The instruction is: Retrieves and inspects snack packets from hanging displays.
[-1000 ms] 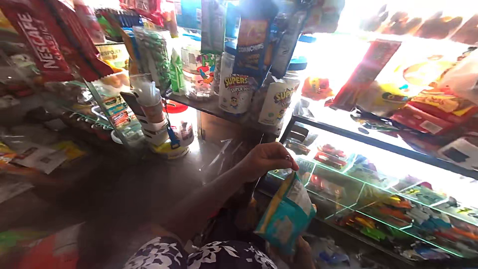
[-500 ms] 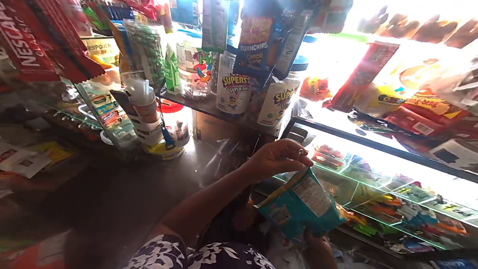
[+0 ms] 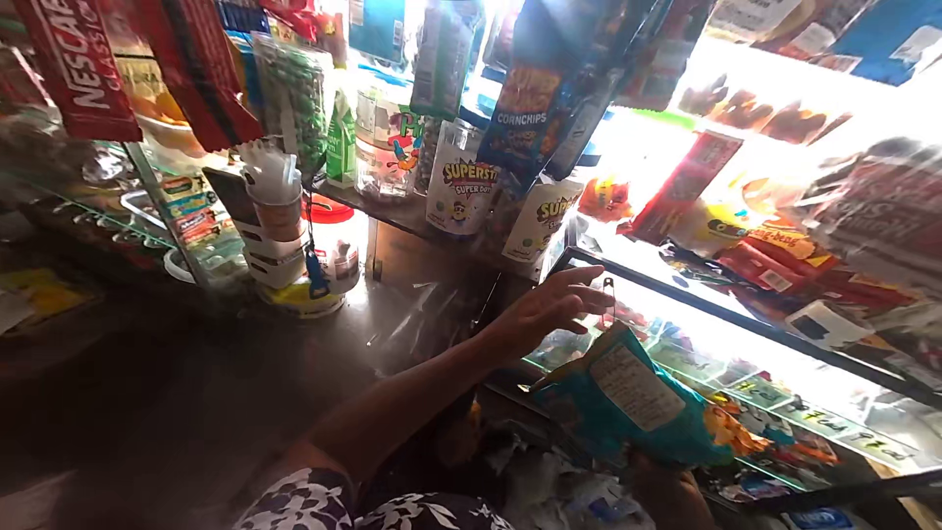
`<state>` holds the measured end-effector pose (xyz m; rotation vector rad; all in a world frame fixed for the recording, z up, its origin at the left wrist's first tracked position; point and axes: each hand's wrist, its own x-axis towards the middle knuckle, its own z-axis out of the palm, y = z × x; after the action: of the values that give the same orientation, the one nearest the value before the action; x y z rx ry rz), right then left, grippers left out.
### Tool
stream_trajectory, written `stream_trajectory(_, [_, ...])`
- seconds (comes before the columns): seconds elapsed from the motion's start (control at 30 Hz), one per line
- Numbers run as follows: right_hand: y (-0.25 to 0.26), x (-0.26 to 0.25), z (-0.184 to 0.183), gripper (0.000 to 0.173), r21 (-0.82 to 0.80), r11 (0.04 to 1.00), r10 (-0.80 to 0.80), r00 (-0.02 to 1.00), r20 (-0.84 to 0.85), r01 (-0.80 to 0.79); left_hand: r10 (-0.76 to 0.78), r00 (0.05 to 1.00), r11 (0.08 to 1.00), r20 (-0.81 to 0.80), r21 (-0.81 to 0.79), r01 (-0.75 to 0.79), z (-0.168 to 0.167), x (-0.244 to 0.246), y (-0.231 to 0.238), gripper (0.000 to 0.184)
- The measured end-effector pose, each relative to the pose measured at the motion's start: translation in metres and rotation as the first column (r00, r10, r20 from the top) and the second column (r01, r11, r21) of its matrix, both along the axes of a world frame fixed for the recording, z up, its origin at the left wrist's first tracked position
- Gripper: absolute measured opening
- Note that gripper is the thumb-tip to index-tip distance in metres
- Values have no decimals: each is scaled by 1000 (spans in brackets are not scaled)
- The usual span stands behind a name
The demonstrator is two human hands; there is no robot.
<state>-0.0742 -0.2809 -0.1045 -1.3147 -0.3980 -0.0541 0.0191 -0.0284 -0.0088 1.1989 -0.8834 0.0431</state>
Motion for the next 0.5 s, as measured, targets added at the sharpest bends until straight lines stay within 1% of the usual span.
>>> stream_trajectory(0.03, [-5,3,4,15,-13,1000,-12,1000,19,12,54,998,999,10,4,-54,1,1,0,76])
stream_trajectory(0.1, [-13,12,15,18,-8,1000,-4,997,74,5,208,976,978,57,18,-210,6,1,1,56])
stream_trajectory(0.13, [-16,17,23,21,-17,1000,27,992,123,-25,298,948,953,111,27,-303,8,2,1,46])
stream_trajectory(0.2, [-20,31,41,26,-14,992,125,962,243,-125,459,834,872,308,27,-489,10,12,-1,32])
stream_trajectory(0.23, [-21,38,52,25,-16,989,148,949,279,-149,495,756,834,429,9,-551,10,20,-1,27])
stream_trajectory(0.27, [-21,44,64,22,-32,992,129,942,309,-126,503,670,805,545,-13,-593,10,28,-2,22])
stream_trajectory(0.33, [-16,56,88,19,-31,996,87,925,370,-81,467,491,744,735,-25,-668,18,38,-4,16])
stream_trajectory(0.4, [-6,68,114,22,-5,1000,26,925,379,-25,400,318,660,859,-30,-751,25,46,-7,14])
stream_trajectory(0.43, [1,70,128,27,19,999,-40,930,366,36,361,248,621,899,-33,-783,28,51,-9,13])
stream_trajectory(0.47, [7,71,140,32,48,996,-92,927,364,80,312,202,593,929,-24,-805,30,56,-10,13])
stream_trajectory(0.5, [14,73,151,32,86,992,-120,917,381,94,252,189,571,949,12,-821,32,62,-10,14])
